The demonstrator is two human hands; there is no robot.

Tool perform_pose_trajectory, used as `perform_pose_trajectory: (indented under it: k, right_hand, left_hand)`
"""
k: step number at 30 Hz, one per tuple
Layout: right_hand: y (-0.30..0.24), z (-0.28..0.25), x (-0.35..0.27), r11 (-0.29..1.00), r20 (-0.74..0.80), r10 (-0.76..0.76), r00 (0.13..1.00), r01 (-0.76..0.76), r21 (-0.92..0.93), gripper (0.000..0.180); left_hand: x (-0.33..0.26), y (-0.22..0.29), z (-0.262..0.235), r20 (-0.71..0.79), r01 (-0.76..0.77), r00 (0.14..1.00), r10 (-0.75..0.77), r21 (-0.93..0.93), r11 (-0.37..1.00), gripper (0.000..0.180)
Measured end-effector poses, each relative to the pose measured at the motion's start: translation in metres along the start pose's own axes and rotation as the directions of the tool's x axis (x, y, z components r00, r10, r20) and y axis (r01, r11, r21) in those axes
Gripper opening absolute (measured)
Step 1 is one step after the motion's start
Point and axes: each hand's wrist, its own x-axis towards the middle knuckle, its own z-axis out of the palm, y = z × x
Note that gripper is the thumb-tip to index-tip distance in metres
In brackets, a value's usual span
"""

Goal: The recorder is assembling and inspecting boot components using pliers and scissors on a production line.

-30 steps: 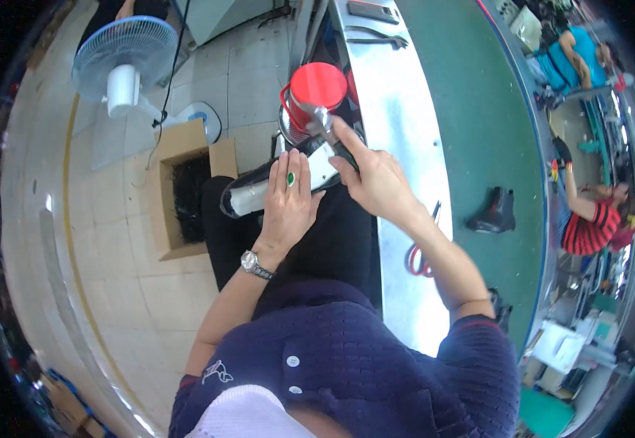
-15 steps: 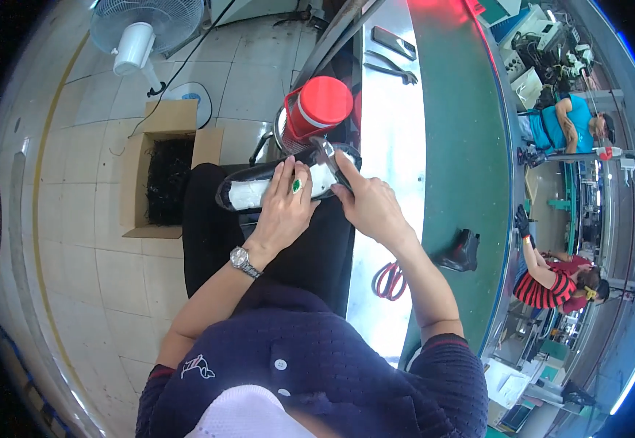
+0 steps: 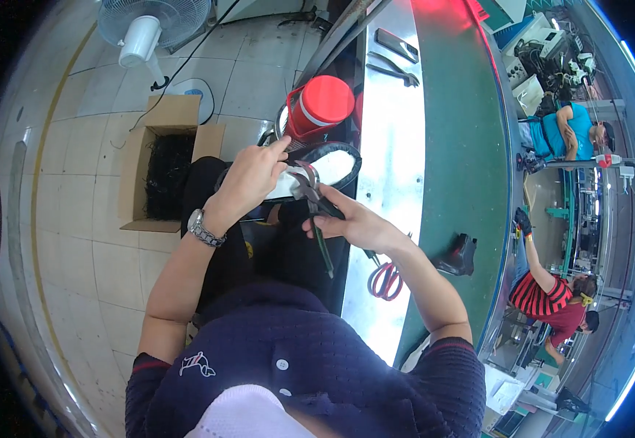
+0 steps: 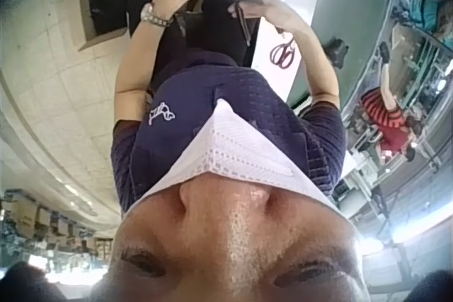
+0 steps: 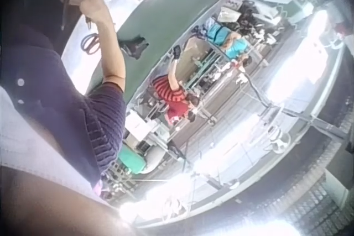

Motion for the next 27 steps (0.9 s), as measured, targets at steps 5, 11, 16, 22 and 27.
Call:
perform_pose_trajectory:
  k: [5, 11, 16, 22, 27]
  right_hand:
    - [0.000, 0.015, 0.003, 0.936, -0.150, -0.074, 0.986, 0.017, -0.353, 0.056]
    - [-0.022, 0.004, -0.009, 0.776, -0.146, -0.093, 0.985, -0.021, -0.630, 0.054]
    - [-0.028, 0.018, 0.000, 0.602, -0.391, -0.569, 0.724, 0.043, -0.797, 0.058]
    - [-0.025, 0.026, 0.019, 0.415, -0.249, -0.518, 0.818, -0.014, -0.910, 0.060]
    - [0.006, 0.036, 0.034, 0.404, -0.316, -0.518, 0.795, -0.098, -0.909, 0.061]
  left_hand:
    - [-0.019, 0.002, 0.003, -0.054, -0.110, 0.992, 0.113, 0.057, 0.992, 0.063]
    - [-0.051, -0.002, 0.034, -0.052, -0.231, 0.947, 0.317, 0.575, 0.785, 0.072]
    - [-0.055, -0.004, 0.039, -0.047, -0.232, 0.925, 0.377, 0.717, 0.657, 0.062]
    - [-0.055, -0.010, 0.040, -0.085, -0.239, 0.895, 0.439, 0.738, 0.631, 0.049]
    - [-0.053, -0.014, 0.045, -0.114, -0.293, 0.831, 0.544, 0.742, 0.603, 0.043]
